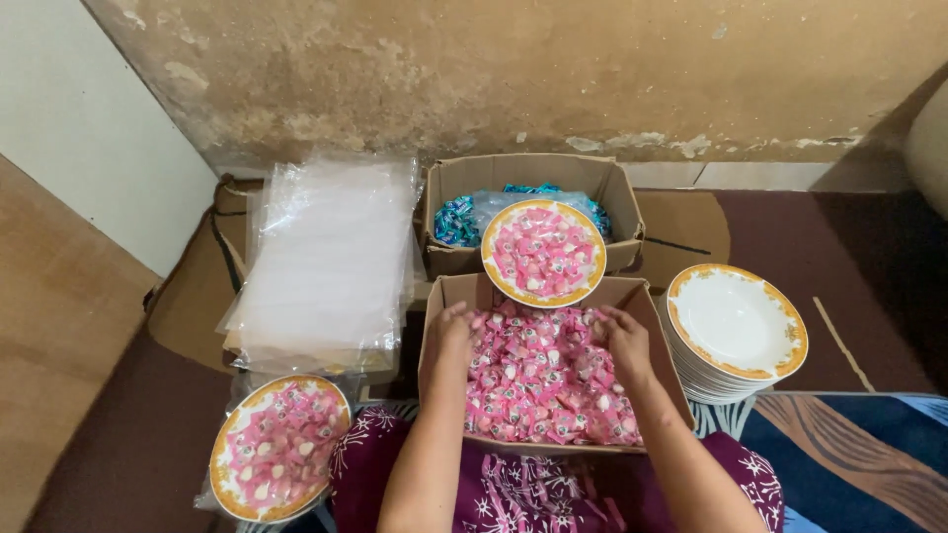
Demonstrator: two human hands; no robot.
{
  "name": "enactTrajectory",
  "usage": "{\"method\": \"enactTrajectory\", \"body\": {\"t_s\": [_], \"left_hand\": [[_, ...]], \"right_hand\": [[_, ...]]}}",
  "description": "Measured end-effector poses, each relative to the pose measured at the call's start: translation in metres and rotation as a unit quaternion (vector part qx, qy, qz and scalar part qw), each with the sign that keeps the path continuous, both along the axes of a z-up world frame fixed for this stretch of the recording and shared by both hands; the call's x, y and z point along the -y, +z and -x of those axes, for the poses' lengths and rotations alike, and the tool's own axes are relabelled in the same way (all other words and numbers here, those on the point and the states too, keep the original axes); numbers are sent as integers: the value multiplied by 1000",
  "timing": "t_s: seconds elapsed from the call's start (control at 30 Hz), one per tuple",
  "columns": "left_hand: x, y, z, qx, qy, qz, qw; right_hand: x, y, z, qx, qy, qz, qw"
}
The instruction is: A person is packing pink candies into plastic bags placed over decorative plates.
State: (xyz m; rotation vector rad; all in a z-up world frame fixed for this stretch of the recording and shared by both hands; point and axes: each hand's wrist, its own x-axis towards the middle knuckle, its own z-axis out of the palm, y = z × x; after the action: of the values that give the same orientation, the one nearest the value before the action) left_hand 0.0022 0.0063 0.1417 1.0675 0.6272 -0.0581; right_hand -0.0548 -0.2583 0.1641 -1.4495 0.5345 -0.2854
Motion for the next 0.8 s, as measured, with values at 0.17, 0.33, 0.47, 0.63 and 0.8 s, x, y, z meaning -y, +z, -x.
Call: {"method": "enactTrajectory", "body": {"t_s": [0.17,0.33,0.47,0.63,0.8], "left_hand": [[49,59,-45,119,-50,-7,992],[55,38,-46,185,-52,-95,977],[36,-59,-56,130,-34,-174,976],[15,-61,-34,60,-37,-243,968],[24,-87,-47,66,-70,-238,967]], "right_hand": [[-7,32,-70,83,70,37,993],[8,-17,-123,75,199,458,863],[-19,-3,-108,96,262,658,700],[-29,-17,-116,69,271,720,636],[-30,-18,-142,-8,284,715,639]]}}
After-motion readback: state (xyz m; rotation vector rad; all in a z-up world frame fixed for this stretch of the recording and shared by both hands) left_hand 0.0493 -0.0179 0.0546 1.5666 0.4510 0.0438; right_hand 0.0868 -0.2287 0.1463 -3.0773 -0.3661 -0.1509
